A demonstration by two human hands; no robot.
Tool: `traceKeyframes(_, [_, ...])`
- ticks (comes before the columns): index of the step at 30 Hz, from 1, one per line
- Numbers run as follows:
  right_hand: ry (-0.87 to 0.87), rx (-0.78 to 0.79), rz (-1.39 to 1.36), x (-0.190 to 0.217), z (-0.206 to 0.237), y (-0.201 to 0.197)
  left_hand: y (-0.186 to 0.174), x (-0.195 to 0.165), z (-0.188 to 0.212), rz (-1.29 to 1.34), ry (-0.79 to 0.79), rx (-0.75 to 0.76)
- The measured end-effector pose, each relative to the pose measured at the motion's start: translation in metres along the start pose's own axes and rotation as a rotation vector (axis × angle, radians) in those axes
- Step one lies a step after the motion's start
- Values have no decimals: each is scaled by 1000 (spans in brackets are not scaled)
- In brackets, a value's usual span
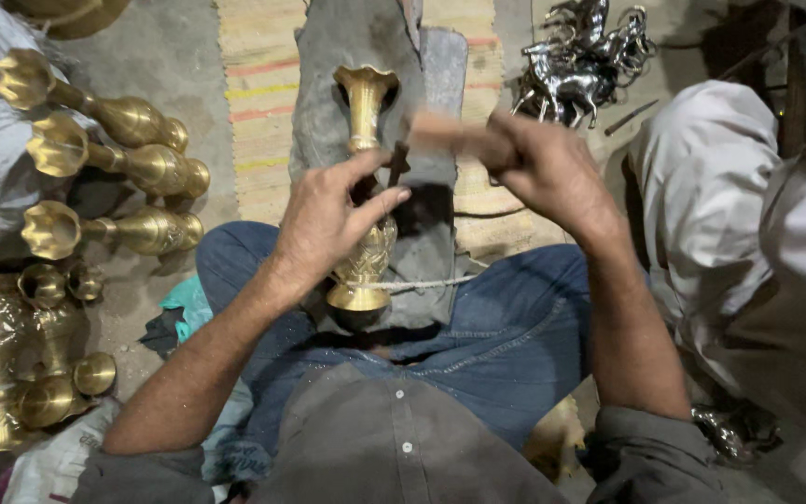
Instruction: The person sits cross-legged on the floor holding a chisel against an engraved brass vase resting on a lap cushion and repeatedly strikes the chisel with a wooden mallet, repositioning the chisel around the vase's decorated surface to work the metal.
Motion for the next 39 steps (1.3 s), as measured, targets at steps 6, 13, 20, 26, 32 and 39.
traceKeyframes(6, [-39,-28,-148,2,3,2,-13,-18,6,29,179,-69])
traceKeyframes(13, [-41,-67,9,4,17,0,-5,-15,5,21,100,-14])
traceKeyframes(20, [-16,-102,-39,3,19,0,-4,-18,10,4,125,-18])
traceKeyframes(26, [-45,-102,-24,15,28,-3,-5,-23,15,-64,167,-53])
traceKeyframes(32, [-20,-112,103,24,32,-5,-10,-25,22,-77,220,-138])
traceKeyframes(39, [-153,-195,-67,39,42,-14,-6,-31,26,-83,238,-87])
Point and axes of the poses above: each hand's wrist, its own z-axis away from the middle knuckle, its own y-axis out of the palm, x = y × z, the point moved 10 cm from there along -z, towards the middle knuckle, and after that the axes turned 13 degrees about -z, right-handed, at the moved point
